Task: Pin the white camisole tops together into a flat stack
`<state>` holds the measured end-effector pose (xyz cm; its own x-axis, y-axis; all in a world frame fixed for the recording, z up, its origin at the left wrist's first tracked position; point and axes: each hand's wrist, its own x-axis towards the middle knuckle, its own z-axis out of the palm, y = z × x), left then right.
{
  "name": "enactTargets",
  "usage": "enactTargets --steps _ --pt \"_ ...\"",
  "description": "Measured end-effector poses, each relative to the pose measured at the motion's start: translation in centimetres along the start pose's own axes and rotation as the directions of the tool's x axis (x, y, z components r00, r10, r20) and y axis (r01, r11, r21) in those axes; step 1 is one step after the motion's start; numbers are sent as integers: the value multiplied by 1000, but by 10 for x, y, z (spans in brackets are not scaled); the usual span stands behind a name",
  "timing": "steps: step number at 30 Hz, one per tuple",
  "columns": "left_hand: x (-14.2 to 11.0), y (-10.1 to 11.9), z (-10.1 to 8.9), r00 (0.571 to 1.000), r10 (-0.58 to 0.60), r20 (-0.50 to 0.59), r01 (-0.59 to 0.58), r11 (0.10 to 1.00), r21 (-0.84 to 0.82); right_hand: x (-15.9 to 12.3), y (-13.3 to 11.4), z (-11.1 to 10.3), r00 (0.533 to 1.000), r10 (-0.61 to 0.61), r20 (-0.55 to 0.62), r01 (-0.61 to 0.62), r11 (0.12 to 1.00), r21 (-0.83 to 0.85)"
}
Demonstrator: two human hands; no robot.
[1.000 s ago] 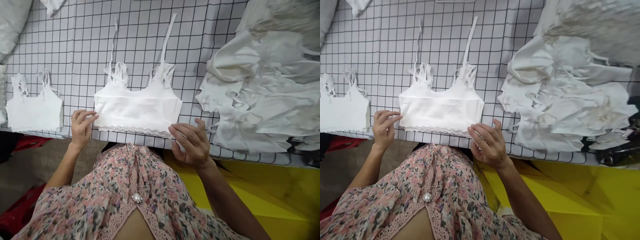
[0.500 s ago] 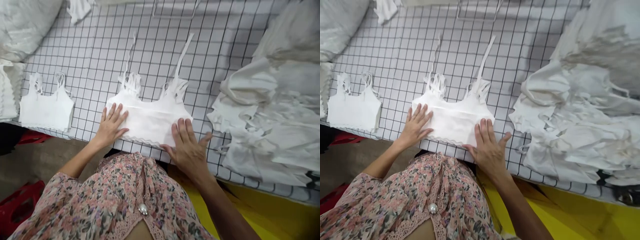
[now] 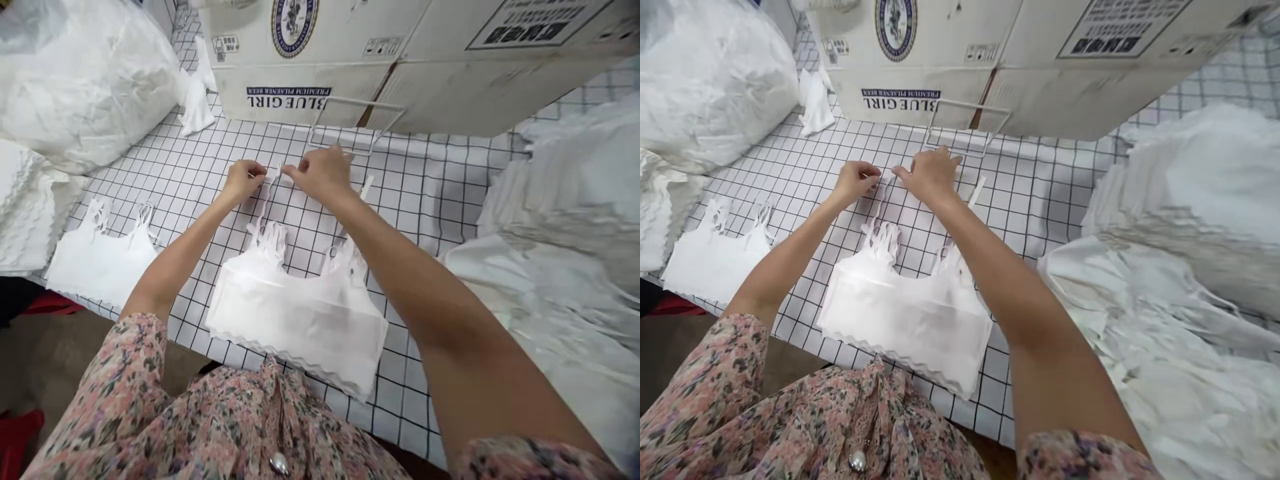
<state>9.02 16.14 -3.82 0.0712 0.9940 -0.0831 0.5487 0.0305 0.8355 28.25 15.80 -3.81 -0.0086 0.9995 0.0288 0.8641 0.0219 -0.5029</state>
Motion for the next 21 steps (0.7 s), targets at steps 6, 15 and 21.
enactTargets --steps 6,15,21 --pt "-17 -1 -12 993 -121 12 120 954 -275 35 -19 30 993 -75 91 69 995 70" --pt "-100 17 -35 866 -205 456 477 614 -629 -62 -7 -9 669 -726 -157 742 664 93" --pt "-167 20 -33 928 -94 360 314 715 -625 -121 -12 -24 714 -687 -132 675 627 390"
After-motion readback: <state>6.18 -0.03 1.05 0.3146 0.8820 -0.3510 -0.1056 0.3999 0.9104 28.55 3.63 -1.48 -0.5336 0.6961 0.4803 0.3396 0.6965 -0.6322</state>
